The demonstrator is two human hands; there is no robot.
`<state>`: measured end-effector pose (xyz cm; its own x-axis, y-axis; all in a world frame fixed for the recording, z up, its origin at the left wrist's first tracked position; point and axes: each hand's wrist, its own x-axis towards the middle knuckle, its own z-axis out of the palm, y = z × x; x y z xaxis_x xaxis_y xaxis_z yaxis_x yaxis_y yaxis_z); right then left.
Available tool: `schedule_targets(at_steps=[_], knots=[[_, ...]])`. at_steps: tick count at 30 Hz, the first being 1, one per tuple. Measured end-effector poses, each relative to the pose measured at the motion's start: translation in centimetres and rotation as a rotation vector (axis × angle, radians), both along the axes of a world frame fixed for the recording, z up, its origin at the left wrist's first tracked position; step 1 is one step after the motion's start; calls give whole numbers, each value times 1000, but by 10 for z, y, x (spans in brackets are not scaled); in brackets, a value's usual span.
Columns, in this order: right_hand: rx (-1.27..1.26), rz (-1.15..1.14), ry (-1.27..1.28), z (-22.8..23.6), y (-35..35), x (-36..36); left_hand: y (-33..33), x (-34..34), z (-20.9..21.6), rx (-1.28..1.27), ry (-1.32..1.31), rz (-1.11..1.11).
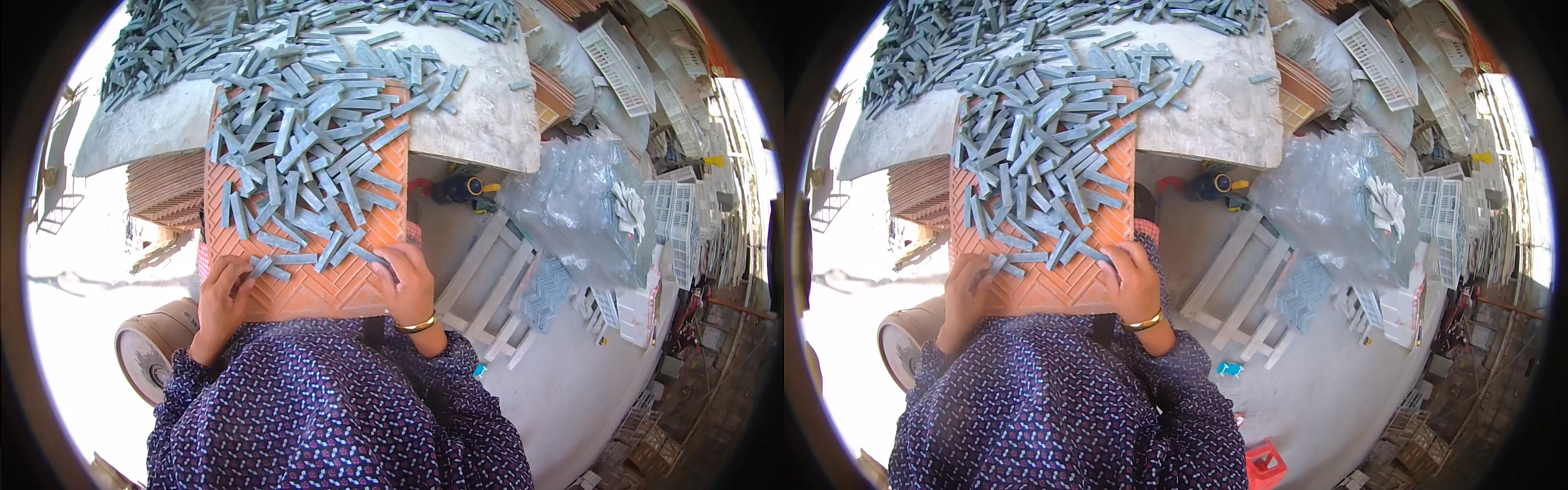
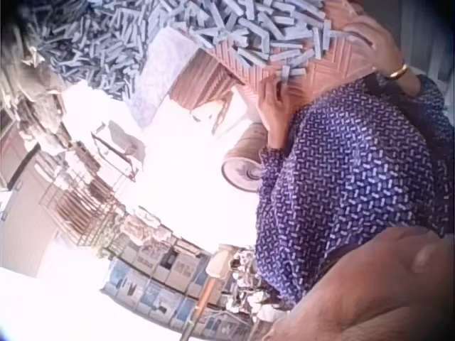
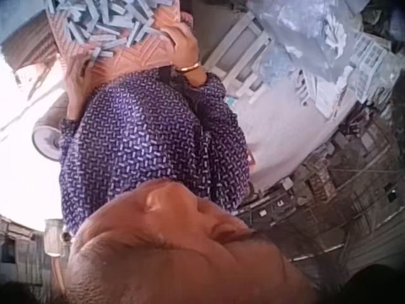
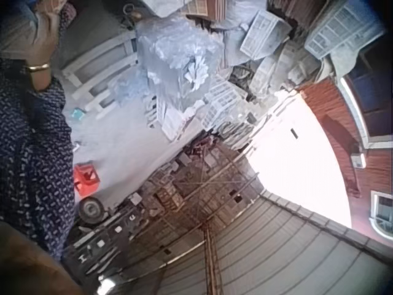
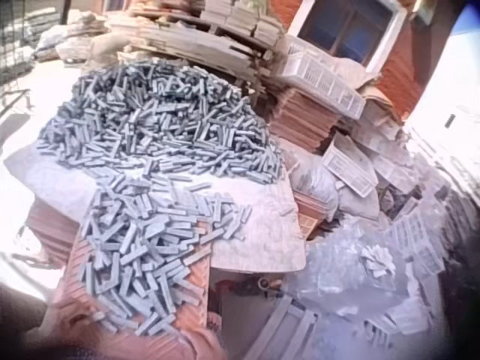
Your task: The person arranges small rectangular tiles on a larger orange tile in a herringbone pattern. The person picks up tiles from a pile and places them one by one onto the orange tile, forming a decorative pattern.
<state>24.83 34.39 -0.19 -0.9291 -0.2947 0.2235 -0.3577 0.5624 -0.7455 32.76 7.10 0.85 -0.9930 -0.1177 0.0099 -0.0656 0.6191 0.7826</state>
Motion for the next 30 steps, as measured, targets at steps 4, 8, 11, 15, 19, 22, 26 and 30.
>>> schedule_targets(at_steps=[4, 8, 11, 15, 19, 22, 26, 30], knots=[[12, -17, -116, 5, 1, 5, -2, -3, 0, -124, 131, -61], [84, 5, -4, -4, 1, 4, -3, 5, -2, -237, 116, -78], [45, -23, -55, 5, 0, 8, -2, 9, 2, -218, 148, -49], [66, -19, -7, 3, 12, 18, -9, 16, 8, -224, 152, -31], [102, -9, 33, 4, 20, 25, -16, 25, 0, -230, 143, -57], [129, -14, -4, 11, 19, 30, -14, 28, -1, -246, 141, -57], [194, -38, -49, 11, 20, 35, -13, 27, -3, -237, 144, -23], [186, -55, 16, 10, 17, 33, -14, 26, -6, -260, 162, -47]])
